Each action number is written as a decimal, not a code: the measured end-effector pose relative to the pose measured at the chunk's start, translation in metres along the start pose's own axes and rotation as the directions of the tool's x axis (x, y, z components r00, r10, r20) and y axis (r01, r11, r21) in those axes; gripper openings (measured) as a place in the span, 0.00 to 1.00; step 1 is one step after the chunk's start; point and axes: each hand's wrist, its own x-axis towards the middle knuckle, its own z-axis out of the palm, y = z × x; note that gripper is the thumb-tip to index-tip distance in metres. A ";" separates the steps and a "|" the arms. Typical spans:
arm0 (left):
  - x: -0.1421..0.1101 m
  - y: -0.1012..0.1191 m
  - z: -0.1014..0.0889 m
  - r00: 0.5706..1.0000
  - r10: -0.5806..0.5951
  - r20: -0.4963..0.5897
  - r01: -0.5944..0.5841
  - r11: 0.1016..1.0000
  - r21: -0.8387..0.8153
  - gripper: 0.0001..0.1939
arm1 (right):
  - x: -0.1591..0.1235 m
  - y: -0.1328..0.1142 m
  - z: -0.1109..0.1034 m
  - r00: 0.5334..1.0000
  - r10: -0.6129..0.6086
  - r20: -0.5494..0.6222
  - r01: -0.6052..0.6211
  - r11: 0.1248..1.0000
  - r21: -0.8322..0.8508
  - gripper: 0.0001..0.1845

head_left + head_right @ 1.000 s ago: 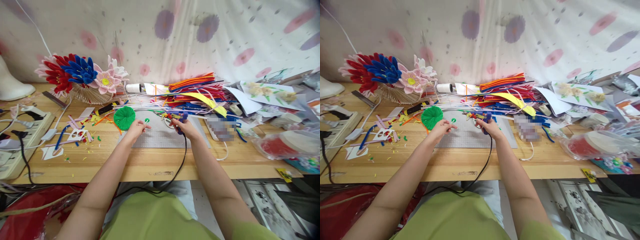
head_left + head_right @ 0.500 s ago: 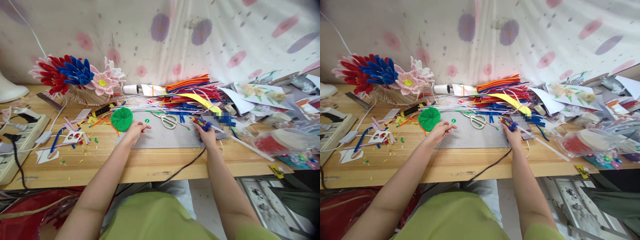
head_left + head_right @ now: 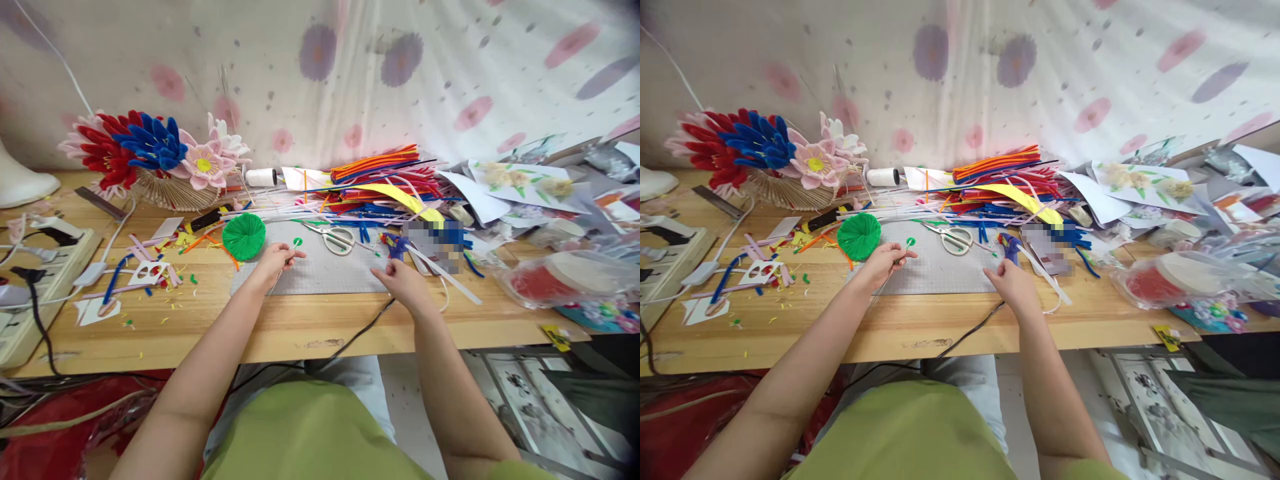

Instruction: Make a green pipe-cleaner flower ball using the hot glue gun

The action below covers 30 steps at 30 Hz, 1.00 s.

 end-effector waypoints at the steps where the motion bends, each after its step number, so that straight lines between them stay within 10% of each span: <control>1: 0.000 0.000 0.001 1.000 0.004 0.005 -0.004 1.000 -0.002 0.12 | -0.002 -0.013 -0.001 0.998 -0.055 -0.009 0.055 0.998 0.040 0.17; 5: -0.005 0.003 0.005 0.999 0.015 0.032 -0.015 1.000 -0.013 0.12 | 0.009 -0.072 0.011 0.949 -0.283 0.139 0.169 0.829 0.534 0.17; 8: -0.009 0.006 0.006 0.998 0.022 0.065 -0.020 0.999 -0.025 0.13 | 0.021 -0.109 0.029 0.827 -0.451 0.336 -0.123 0.439 0.890 0.18; 11: -0.012 0.007 0.002 0.995 0.030 0.096 -0.029 0.999 -0.014 0.13 | 0.026 -0.129 0.042 0.756 -0.511 0.409 -0.324 0.252 0.912 0.16; 30: -0.008 0.015 -0.005 0.988 0.012 0.153 -0.038 0.985 0.168 0.12 | 0.026 -0.138 0.048 0.847 -0.459 0.268 -0.211 0.172 0.962 0.16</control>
